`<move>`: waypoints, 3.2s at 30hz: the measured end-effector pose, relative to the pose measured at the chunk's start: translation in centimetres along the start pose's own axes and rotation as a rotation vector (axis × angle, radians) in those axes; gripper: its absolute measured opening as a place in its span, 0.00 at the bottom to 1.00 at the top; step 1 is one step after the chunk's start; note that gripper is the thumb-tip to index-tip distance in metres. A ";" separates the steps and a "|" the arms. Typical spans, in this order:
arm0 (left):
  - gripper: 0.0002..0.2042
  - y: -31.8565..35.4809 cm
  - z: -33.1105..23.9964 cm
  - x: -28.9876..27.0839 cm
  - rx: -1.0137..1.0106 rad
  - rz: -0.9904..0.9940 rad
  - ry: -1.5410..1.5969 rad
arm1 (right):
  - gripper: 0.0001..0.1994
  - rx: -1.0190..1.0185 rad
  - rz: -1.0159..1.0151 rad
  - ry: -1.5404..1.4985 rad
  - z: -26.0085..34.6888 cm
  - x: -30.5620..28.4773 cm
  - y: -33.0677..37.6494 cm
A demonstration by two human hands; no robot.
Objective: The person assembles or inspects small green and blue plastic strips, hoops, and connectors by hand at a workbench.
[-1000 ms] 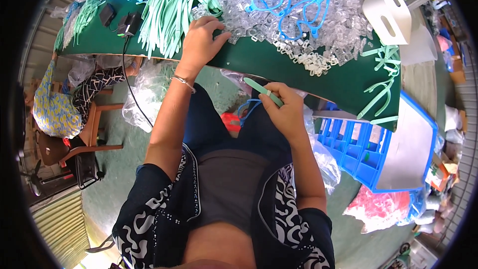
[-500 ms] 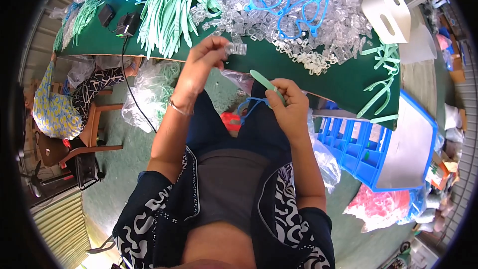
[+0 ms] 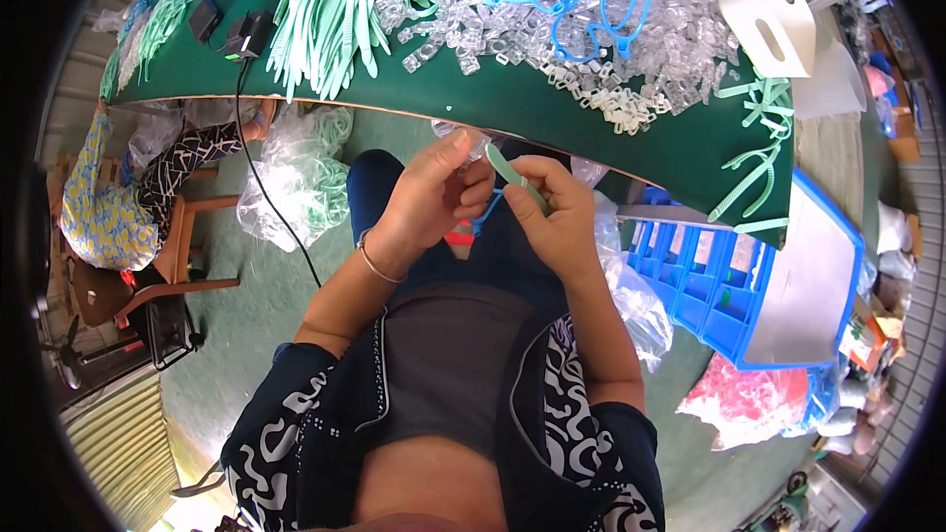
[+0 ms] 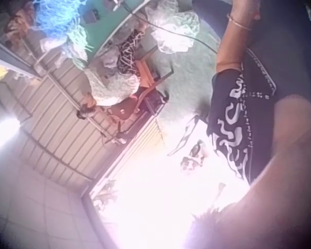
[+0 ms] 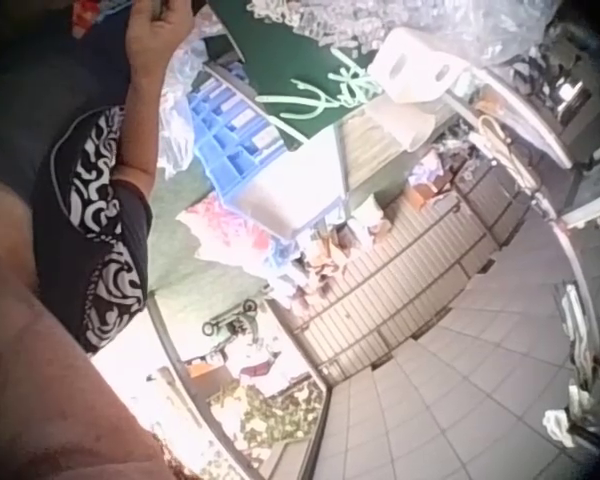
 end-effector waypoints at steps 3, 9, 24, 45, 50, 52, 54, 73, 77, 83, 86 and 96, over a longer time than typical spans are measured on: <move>0.11 0.1 0.1 0.1 0.011 0.064 0.065 | 0.10 0.019 0.031 0.035 -0.5 0.3 0.2; 0.12 0.5 0.1 0.3 0.007 0.022 0.090 | 0.10 -0.065 0.093 0.006 0.7 1.6 0.1; 0.12 0.8 1.4 -0.7 -0.047 0.020 0.230 | 0.10 0.031 0.132 -0.315 0.2 3.0 0.4; 0.12 0.9 1.4 -0.7 0.004 0.125 0.400 | 0.10 0.011 0.109 -0.133 -0.6 2.5 0.6; 0.12 0.8 1.6 -1.0 -0.005 0.095 0.379 | 0.10 0.042 0.089 -0.076 -1.2 1.9 0.7; 0.12 0.8 1.7 -1.1 -0.001 0.081 0.359 | 0.10 0.032 0.093 -0.089 -0.9 2.1 0.6; 0.11 0.8 2.0 -1.3 0.002 0.074 0.276 | 0.11 0.022 0.096 -0.101 -0.1 2.6 0.5; 0.04 2.4 -3.5 -1.6 0.478 -0.116 -0.988 | 0.04 -0.071 0.098 -0.282 0.1 2.0 -0.2; 0.04 2.2 -2.7 -0.9 0.310 0.019 -0.780 | 0.04 -0.036 0.143 -0.199 -0.1 2.5 -0.5; 0.06 2.0 -0.9 -2.2 0.040 0.021 -0.425 | 0.10 -0.078 0.188 0.157 0.2 3.4 -0.1; 0.07 2.1 -1.2 -2.0 0.050 0.048 -0.377 | 0.09 -0.179 0.199 0.280 1.5 3.7 -0.3; 0.07 1.9 0.8 -2.8 -0.058 0.188 -0.250 | 0.08 -0.186 0.201 0.215 1.6 4.1 -0.1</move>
Point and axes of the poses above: each hand's wrist, its own y-axis away from the middle knuckle, its own x-axis out of the palm, z = x × y, the point moved 10 cm from there along -y, towards the middle knuckle, and after that the axes turned 1 degree about -z, right-handed, at the moved point
